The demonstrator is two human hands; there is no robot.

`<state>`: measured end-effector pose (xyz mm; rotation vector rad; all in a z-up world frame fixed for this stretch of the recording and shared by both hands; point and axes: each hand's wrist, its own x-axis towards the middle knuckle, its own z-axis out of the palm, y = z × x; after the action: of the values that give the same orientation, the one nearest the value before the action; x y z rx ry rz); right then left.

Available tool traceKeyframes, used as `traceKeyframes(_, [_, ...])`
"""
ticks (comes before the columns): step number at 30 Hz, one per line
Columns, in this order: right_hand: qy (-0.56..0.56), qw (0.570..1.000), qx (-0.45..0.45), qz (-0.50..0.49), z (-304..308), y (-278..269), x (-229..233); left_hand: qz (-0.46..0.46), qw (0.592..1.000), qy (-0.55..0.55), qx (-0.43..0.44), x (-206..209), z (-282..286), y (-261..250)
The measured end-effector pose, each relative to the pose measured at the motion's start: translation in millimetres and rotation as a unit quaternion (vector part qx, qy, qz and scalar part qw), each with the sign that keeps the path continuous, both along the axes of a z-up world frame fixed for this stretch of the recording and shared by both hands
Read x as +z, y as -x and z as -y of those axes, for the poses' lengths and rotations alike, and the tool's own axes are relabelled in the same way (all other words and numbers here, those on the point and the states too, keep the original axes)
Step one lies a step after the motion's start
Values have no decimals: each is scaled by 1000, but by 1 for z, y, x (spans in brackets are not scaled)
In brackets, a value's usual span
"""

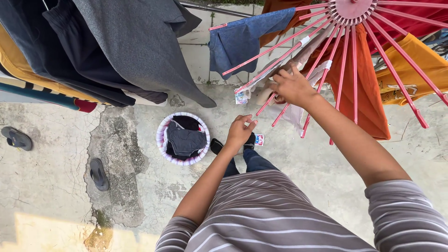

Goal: Hanging various items of clothing on a drying rack.

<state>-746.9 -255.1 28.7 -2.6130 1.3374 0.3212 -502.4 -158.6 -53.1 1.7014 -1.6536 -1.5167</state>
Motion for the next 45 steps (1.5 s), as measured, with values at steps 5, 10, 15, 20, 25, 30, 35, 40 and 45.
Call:
traceKeyframes(5, [5,999,13,-49,3,15,-35,24,999,32,-2,-6,2,26])
traceKeyframes(10, [41,998,30,-26,-1,9,-33,20,999,40,29,-25,0,29])
traceKeyframes(15, [26,995,95,-8,-16,-29,-29,-12,997,74,33,-13,3,22])
traceKeyframes(20, [-7,994,108,19,-25,-66,-30,-26,994,90,52,-16,0,15])
traceKeyframes(25, [-26,993,107,37,-37,-82,-62,-7,996,43,76,-7,-2,5])
traceKeyframes(30, [-153,983,46,-88,-35,-117,-49,-47,996,26,67,-13,-7,-13])
traceKeyframes(35, [-200,975,92,-36,-22,-195,-33,24,991,2,130,-46,-36,-81])
traceKeyframes(40, [-264,950,166,5,-13,-297,-74,15,958,4,285,-71,-70,-191])
traceKeyframes(45, [-321,925,199,-45,-21,-395,-141,58,901,-87,421,-118,-118,-298])
